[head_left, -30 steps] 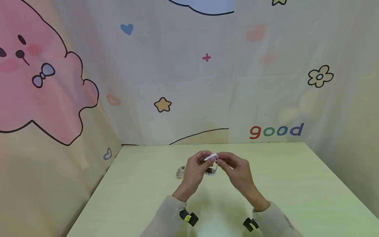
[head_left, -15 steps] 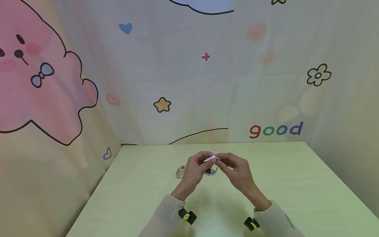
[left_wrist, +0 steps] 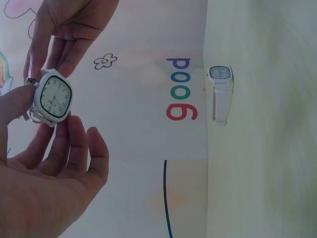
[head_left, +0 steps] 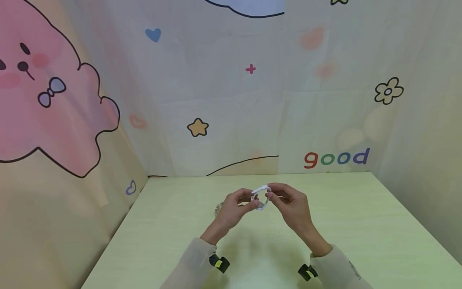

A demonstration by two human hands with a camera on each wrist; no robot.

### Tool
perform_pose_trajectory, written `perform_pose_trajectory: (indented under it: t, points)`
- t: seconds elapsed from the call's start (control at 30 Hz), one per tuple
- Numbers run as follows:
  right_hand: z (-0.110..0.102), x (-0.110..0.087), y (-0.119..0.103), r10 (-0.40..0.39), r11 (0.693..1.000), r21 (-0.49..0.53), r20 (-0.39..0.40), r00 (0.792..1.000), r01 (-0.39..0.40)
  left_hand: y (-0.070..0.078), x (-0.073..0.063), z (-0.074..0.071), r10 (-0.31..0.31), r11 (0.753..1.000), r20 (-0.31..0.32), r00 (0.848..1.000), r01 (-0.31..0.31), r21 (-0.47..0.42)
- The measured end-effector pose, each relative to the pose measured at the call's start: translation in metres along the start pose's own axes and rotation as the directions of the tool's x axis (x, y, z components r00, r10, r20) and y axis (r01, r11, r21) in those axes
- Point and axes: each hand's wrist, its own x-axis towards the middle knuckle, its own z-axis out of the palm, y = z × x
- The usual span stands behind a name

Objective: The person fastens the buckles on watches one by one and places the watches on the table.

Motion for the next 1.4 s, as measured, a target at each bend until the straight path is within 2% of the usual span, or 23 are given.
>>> perform_pose_trajectory:
  t: [0.13, 0.23, 0.37, 0.57, 0.87, 1.03, 1.17, 1.4]
  points:
    - [0.000, 0.000, -0.002, 0.019, 1.000, -0.018, 0.020, 1.000, -0.019, -0.002, 0.001, -0.004, 0.017, 1.000, -0.025, 1.000, -0.017, 0.000]
    - [0.001, 0.000, 0.001, 0.013, 0.999, -0.051, 0.059, 0.998, -0.010, -0.004, 0.002, -0.005, 0.024, 0.999, -0.048, 0.999, -0.026, -0.033]
    - [0.003, -0.001, 0.016, -0.030, 0.996, -0.081, 0.107, 0.994, 0.038, -0.004, 0.001, -0.006, 0.022, 0.997, -0.061, 0.998, -0.027, -0.078]
    - [0.004, 0.000, 0.033, -0.072, 0.989, -0.120, 0.141, 0.987, 0.089, -0.002, 0.000, -0.007, 0.052, 0.995, -0.046, 0.998, -0.056, -0.086]
    - [0.005, 0.000, 0.036, -0.127, 0.980, -0.131, 0.147, 0.981, 0.147, 0.001, -0.004, -0.006, 0.063, 0.996, -0.014, 0.998, -0.064, -0.066]
    - [0.005, 0.000, 0.036, -0.125, 0.979, -0.143, 0.151, 0.981, 0.147, 0.002, -0.004, -0.004, 0.090, 0.995, -0.060, 0.994, -0.092, -0.045]
    - [0.004, 0.000, 0.035, -0.130, 0.978, -0.144, 0.155, 0.979, 0.153, 0.002, -0.004, -0.002, 0.087, 0.995, -0.093, 0.992, -0.092, -0.042]
    - [0.004, -0.001, 0.035, -0.141, 0.976, -0.144, 0.158, 0.977, 0.164, 0.000, -0.005, -0.001, 0.097, 0.993, -0.117, 0.988, -0.103, -0.050]
